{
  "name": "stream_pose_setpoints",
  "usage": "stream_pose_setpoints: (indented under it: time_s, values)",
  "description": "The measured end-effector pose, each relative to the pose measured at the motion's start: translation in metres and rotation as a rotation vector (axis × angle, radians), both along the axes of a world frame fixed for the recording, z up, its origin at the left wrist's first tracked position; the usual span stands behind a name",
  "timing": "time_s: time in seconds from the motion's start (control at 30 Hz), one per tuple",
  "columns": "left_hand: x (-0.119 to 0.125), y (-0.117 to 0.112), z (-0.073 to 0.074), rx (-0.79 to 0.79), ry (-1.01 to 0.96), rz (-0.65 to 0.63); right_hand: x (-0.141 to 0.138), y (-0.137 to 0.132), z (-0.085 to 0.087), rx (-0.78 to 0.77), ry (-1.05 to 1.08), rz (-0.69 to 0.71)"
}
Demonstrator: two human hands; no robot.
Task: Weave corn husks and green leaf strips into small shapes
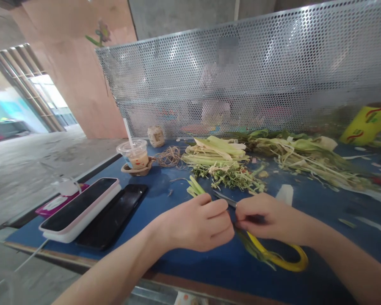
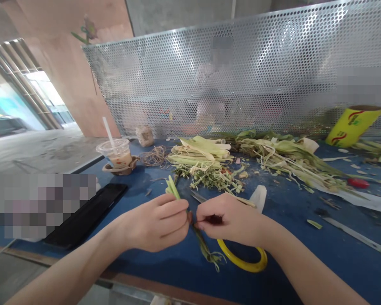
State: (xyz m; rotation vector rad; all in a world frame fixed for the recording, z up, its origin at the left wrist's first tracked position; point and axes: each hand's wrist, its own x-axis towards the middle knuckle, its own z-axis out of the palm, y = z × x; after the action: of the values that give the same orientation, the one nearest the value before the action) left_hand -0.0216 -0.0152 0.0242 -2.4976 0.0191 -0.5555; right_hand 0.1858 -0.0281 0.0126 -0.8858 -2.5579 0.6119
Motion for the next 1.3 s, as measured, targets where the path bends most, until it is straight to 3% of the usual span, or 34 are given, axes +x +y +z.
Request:
stream_pose_setpoints:
  time_s: [0.1, 0.27, 0.63, 0.77, 0.87, 0.93, 1.07, 1.13, 1.23, 1.3]
  values:
    - [0.001, -0.002, -0.004, -0.025, -0.003, -0.056, 0.0, 0.0, 0.0, -0.06, 0.027, 0.049]
    - [0.002, -0.006, -0.006, -0.073, 0.016, -0.029, -0.003, 0.001, 0.004, -0.125, 0.062, 0.074]
    - [0.003, -0.011, -0.009, -0.088, 0.006, -0.018, -0.007, 0.001, 0.001, -0.095, 0.108, 0.099]
    - [-0.004, -0.009, -0.011, -0.111, 0.011, -0.008, 0.014, 0.001, 0.005, -0.037, 0.232, 0.082]
    - [-0.017, 0.0, -0.017, -0.089, 0.036, 0.123, 0.041, 0.005, 0.01, 0.121, 0.548, -0.13]
    - [-0.023, 0.006, -0.021, -0.075, 0.018, 0.166, 0.048, 0.008, 0.013, 0.088, 0.492, -0.169]
    - [-0.024, 0.011, -0.024, -0.045, -0.002, 0.169, 0.036, 0.008, 0.017, -0.128, 0.319, -0.178]
    - [-0.024, 0.011, -0.024, -0.046, -0.013, 0.192, 0.036, 0.007, 0.02, -0.126, 0.317, -0.26]
    - [-0.025, 0.01, -0.023, -0.03, -0.048, 0.195, 0.056, 0.005, 0.026, 0.015, 0.313, -0.48]
    - [-0.027, 0.01, -0.021, -0.011, -0.082, 0.187, 0.075, 0.004, 0.03, 0.127, 0.286, -0.711]
